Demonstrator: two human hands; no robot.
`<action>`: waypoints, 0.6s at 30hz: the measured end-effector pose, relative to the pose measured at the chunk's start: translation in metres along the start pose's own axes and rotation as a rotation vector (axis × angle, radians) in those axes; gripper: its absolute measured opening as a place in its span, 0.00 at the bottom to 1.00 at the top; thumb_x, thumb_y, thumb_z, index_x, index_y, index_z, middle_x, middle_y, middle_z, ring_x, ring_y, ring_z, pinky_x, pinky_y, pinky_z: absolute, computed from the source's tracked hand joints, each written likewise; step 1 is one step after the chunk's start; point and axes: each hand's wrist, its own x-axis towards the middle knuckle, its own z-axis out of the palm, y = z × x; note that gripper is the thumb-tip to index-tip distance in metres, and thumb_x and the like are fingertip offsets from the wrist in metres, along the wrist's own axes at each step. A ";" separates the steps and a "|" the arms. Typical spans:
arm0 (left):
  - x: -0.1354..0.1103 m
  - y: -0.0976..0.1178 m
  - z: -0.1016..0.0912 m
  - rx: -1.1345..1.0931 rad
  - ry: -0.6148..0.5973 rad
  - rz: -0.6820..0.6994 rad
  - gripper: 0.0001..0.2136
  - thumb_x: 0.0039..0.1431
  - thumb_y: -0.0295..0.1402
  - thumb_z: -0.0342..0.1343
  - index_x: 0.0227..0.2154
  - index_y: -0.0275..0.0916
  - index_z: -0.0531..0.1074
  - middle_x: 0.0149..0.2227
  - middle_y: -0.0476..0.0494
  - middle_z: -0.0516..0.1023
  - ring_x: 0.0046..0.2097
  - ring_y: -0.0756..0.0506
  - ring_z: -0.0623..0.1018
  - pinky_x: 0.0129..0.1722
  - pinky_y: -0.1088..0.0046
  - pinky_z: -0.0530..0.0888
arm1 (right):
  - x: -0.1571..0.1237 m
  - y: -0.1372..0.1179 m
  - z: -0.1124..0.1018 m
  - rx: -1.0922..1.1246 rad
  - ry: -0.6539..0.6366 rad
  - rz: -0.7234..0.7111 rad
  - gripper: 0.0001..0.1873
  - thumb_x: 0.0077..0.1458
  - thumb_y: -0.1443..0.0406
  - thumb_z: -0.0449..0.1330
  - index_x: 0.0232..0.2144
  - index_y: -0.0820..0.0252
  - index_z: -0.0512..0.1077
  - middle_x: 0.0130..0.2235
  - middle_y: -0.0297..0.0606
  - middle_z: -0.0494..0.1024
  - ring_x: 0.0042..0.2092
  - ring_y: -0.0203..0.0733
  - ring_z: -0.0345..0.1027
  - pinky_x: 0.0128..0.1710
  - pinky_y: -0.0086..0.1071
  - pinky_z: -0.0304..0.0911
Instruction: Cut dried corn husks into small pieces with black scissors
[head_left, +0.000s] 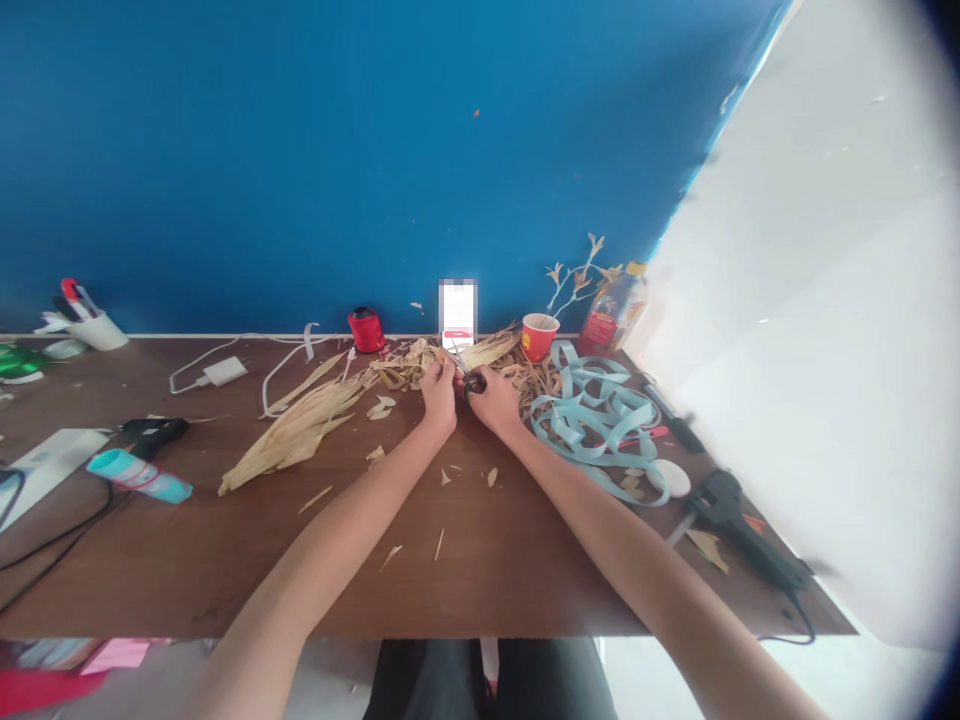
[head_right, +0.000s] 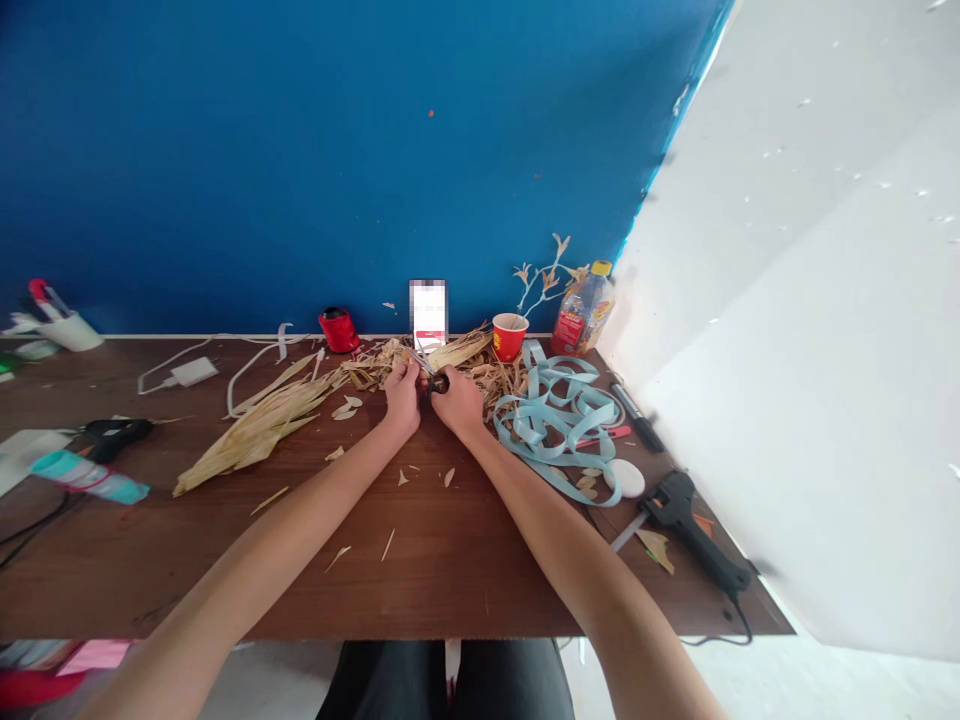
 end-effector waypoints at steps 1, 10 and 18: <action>0.000 0.001 0.000 0.003 -0.002 0.002 0.13 0.53 0.40 0.59 0.23 0.37 0.65 0.21 0.51 0.67 0.23 0.55 0.66 0.22 0.79 0.62 | 0.000 0.000 0.000 0.004 0.004 -0.001 0.16 0.51 0.62 0.56 0.44 0.51 0.72 0.39 0.35 0.80 0.42 0.44 0.73 0.38 0.31 0.62; -0.004 0.005 0.004 0.037 -0.007 -0.001 0.13 0.53 0.40 0.59 0.23 0.37 0.66 0.21 0.50 0.67 0.22 0.54 0.65 0.21 0.78 0.60 | 0.001 -0.001 -0.001 0.053 0.026 -0.002 0.14 0.50 0.63 0.56 0.41 0.50 0.74 0.40 0.34 0.81 0.43 0.44 0.74 0.39 0.31 0.63; -0.004 0.002 0.002 0.123 0.005 0.058 0.14 0.59 0.41 0.54 0.24 0.38 0.64 0.21 0.51 0.65 0.22 0.54 0.64 0.22 0.78 0.61 | 0.001 -0.003 -0.002 0.026 0.002 0.006 0.16 0.49 0.63 0.57 0.42 0.48 0.76 0.39 0.34 0.81 0.43 0.44 0.74 0.39 0.30 0.64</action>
